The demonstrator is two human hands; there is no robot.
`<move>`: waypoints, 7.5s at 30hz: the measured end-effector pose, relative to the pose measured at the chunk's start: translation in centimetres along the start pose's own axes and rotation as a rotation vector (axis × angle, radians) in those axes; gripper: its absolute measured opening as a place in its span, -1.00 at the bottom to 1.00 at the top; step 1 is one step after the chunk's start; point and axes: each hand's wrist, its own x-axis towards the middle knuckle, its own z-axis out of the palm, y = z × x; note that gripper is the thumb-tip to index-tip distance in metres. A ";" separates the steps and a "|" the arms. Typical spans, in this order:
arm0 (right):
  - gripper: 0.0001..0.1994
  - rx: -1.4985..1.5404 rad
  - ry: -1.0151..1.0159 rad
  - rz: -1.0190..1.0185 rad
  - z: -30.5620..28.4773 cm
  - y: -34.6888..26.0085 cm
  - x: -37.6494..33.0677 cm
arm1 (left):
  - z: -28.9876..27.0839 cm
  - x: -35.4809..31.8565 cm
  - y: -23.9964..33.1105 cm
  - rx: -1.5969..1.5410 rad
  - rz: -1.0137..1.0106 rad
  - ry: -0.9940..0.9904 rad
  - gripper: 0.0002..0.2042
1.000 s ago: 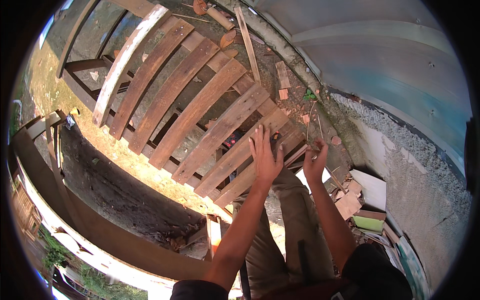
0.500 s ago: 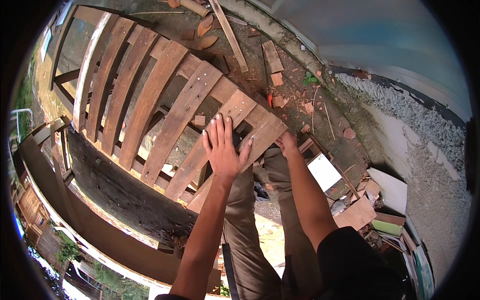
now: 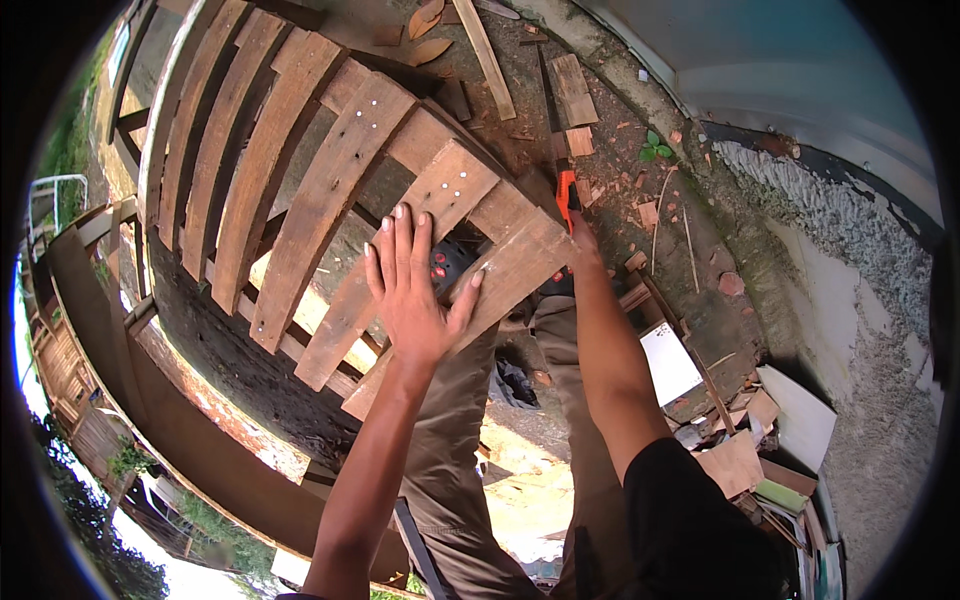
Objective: The person sits on the ground and uses a hand saw to cut wooden planks from a pallet. They repeatedly position planks, saw through them, and remove the cut pieces.
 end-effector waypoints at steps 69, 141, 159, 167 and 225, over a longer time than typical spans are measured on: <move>-0.60 -1.238 -0.535 -1.206 53.4 -3.9 -34.8 | -15.9 41.5 -32.4 0.115 -0.579 0.325 -0.57; -0.44 -1.246 -0.505 -1.171 51.1 -3.9 -34.5 | -14.9 40.9 -32.7 0.142 -0.589 0.415 -0.56; -0.56 -1.043 -0.548 -1.242 55.1 -6.8 -35.1 | -13.6 41.1 -33.2 0.201 -0.561 0.440 -0.46; -0.63 -1.070 -0.465 -1.208 53.8 -5.5 -33.3 | -13.3 40.9 -33.4 0.188 -0.552 0.418 -0.35; -0.77 -1.254 -0.608 -1.370 57.8 30.5 -35.6 | -19.4 17.7 -52.4 -0.709 -1.254 0.540 -0.19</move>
